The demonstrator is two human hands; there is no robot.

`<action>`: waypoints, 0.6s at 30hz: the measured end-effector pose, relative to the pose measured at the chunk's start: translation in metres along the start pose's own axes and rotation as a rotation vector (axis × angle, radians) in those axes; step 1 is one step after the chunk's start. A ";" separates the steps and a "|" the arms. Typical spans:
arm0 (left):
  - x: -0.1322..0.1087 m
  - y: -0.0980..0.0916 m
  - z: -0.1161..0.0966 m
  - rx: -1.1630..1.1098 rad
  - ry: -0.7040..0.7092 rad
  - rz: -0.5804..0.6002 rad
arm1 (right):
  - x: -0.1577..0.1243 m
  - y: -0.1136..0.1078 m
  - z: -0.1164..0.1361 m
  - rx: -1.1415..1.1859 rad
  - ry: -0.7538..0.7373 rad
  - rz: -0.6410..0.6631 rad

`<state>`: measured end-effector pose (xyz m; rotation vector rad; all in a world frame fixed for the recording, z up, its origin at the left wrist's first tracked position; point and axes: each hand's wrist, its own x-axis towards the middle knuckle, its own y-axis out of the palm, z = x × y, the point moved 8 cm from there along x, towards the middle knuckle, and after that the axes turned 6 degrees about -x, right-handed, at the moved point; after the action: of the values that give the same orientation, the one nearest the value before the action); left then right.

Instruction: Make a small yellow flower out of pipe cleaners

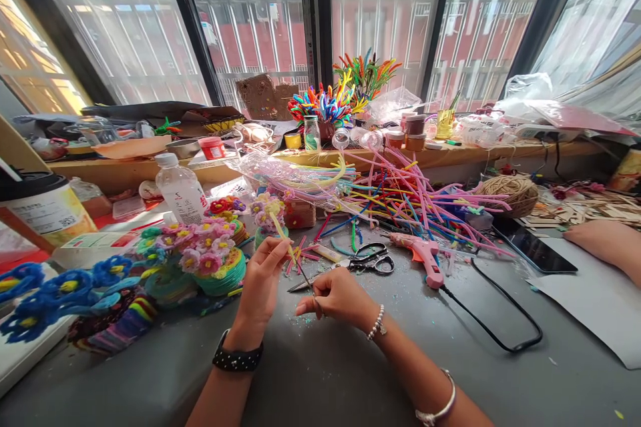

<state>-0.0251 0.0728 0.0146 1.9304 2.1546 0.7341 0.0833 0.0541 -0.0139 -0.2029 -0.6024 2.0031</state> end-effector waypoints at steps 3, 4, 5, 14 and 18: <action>0.000 0.000 -0.001 0.016 0.010 -0.001 | -0.001 0.005 0.002 -0.020 -0.026 0.075; 0.000 0.000 -0.001 0.020 0.009 -0.001 | -0.002 0.006 0.003 -0.034 -0.039 0.091; 0.000 0.000 -0.001 0.024 0.005 0.002 | -0.002 0.007 0.004 -0.047 -0.054 0.106; -0.003 0.011 0.000 0.127 -0.021 0.094 | -0.004 0.007 0.009 -0.054 -0.075 0.117; -0.003 0.009 0.000 0.118 -0.013 0.076 | -0.003 0.005 0.006 -0.055 -0.031 0.055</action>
<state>-0.0167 0.0700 0.0182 2.0792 2.1739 0.6175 0.0784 0.0474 -0.0116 -0.2243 -0.6793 2.0471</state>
